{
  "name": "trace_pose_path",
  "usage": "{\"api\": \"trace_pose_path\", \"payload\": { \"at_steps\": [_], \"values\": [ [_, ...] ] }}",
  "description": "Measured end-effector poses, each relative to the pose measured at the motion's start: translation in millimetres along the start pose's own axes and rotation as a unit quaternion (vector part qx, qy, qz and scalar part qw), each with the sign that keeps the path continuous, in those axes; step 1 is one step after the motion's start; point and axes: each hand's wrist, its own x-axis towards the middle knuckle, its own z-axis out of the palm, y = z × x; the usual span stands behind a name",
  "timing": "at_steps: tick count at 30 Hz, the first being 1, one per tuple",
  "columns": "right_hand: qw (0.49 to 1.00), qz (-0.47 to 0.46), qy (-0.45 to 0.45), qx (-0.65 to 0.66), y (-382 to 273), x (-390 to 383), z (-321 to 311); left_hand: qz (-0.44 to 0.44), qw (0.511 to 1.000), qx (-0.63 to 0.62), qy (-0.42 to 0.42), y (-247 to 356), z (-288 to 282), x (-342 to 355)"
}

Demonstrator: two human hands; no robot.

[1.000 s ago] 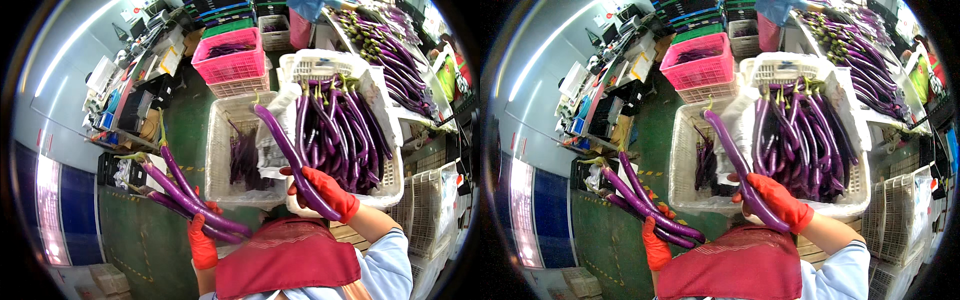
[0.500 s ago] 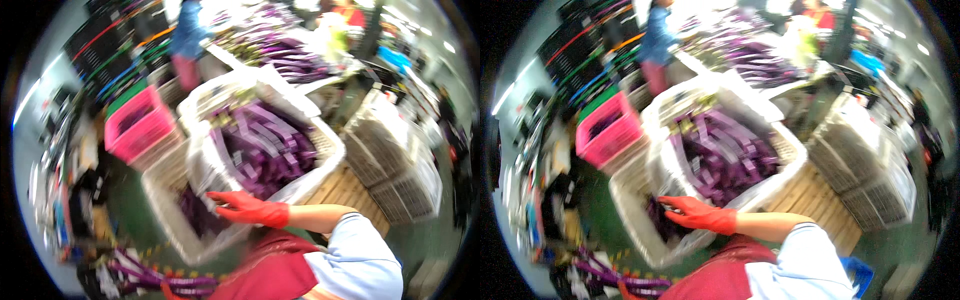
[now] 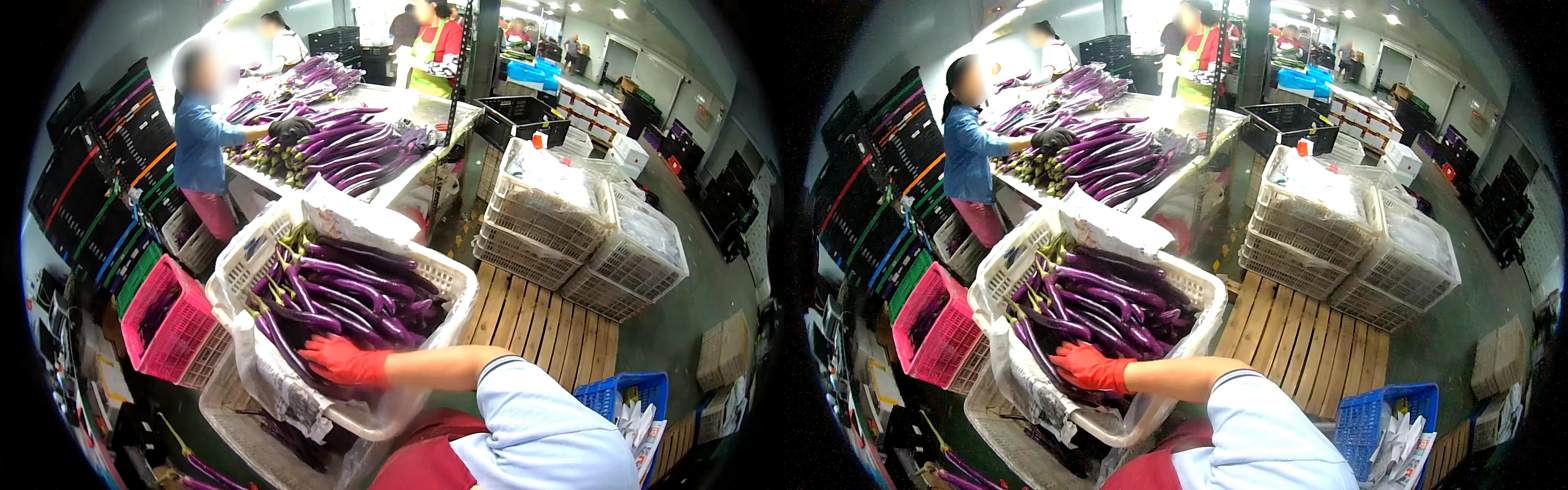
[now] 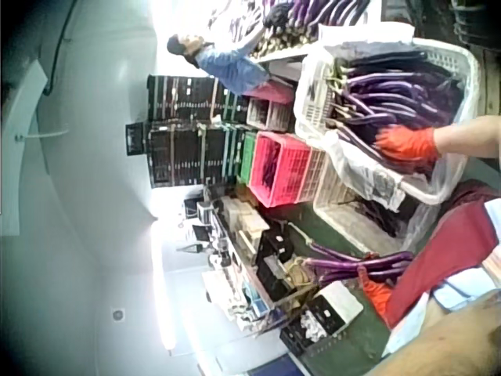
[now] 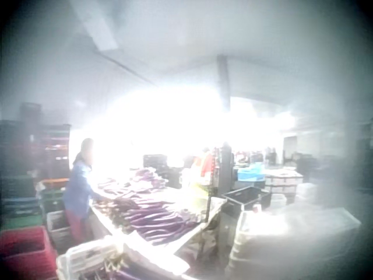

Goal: The person sorts eggplants from a white crate, removing plastic liners and newspaper, then moves them to a metal table to be further organized by other workers. The person also uses scissors to trim the stems of some eggplants.

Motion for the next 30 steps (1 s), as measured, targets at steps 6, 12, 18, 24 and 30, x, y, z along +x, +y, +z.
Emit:
{"api": "trace_pose_path", "payload": {
  "at_steps": [6,12,18,24,30],
  "values": [
    [0.998,-0.061,0.017,-0.008,60,17,-31,0.06,0.998,0.0,-0.004,0,-11,10],
    [0.999,0.033,0.018,-0.014,114,4,-77,0.072,0.996,0.033,-0.038,19,45,-18],
    [0.997,0.046,0.011,-0.056,115,10,-99,0.091,0.995,0.046,-0.018,29,27,-33],
    [0.961,-0.04,-0.075,-0.263,54,14,-72,0.088,0.994,0.056,0.011,29,31,-34],
    [0.972,-0.147,-0.166,-0.083,27,35,-25,0.081,0.995,0.05,0.033,28,35,-28]
  ]
}}
